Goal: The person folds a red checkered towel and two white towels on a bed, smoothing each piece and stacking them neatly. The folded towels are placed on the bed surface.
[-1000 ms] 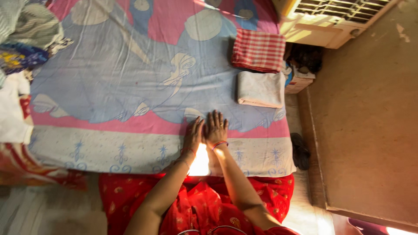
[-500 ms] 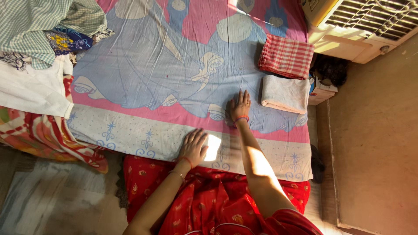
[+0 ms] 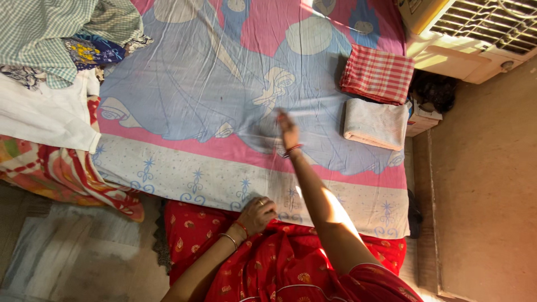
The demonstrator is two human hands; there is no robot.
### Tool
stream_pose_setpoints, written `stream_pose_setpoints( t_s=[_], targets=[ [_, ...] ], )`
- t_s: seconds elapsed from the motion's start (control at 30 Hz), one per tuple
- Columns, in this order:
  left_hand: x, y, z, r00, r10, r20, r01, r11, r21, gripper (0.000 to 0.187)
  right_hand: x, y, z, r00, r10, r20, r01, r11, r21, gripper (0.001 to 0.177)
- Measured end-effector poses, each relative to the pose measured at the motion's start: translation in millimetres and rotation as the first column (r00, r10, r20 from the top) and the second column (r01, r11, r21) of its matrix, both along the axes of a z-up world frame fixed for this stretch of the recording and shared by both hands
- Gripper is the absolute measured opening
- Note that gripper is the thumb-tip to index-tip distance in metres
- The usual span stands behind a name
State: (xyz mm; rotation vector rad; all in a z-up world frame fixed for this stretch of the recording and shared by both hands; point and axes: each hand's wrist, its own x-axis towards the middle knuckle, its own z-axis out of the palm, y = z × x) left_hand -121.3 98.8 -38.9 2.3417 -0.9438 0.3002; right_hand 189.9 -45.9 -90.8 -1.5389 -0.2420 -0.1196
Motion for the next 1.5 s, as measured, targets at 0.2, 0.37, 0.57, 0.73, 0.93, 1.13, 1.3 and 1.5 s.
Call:
stream_pose_setpoints(
  t_s=[0.2,0.37,0.57,0.73,0.93,1.13,1.3,1.5],
  targets=[
    [-6.5,-2.3,13.6,0.999,-0.037,-0.031,0.034,0.995,-0.097,0.006,-34.2,22.2,2.4,0.729,0.503,0.465,-0.016,0.69,-0.723,0.049],
    [-2.7,5.8,18.7,0.976,-0.114,-0.187,0.093,0.988,-0.12,0.016,-92.8,108.1,22.6,0.76,0.565,-0.322,-0.633,0.756,-0.168,0.054],
    [13.3,56.6,29.5,0.98,0.193,-0.053,-0.195,0.98,-0.035,0.045,-85.4,177.1,54.6,0.802,0.548,0.24,-0.069,0.483,-0.873,0.067],
    [43.4,139.9,35.6,0.798,0.601,0.048,-0.602,0.799,-0.002,0.058,-72.0,236.4,38.5,0.755,0.59,0.287,-0.162,0.591,-0.79,0.058],
    [48.1,157.1,21.6,0.726,0.681,-0.097,-0.658,0.728,0.194,0.062,-80.1,354.3,47.3,0.661,0.722,0.204,-0.495,0.624,-0.605,0.048],
    [48.9,155.3,10.4,0.729,0.684,-0.035,-0.678,0.727,0.107,0.065,-130.6,441.0,98.1,0.521,0.781,0.344,-0.374,0.572,-0.731,0.051],
    [51.1,155.2,11.6,0.728,0.685,-0.002,-0.678,0.721,0.145,0.063,-131.2,465.4,106.7,0.468,0.815,0.342,-0.332,0.521,-0.787,0.047],
    [52.4,154.8,13.1,0.686,0.719,-0.107,-0.709,0.695,0.123,0.07,-119.8,452.3,98.9,0.515,0.816,0.263,-0.726,0.578,-0.373,0.034]
  ],
)
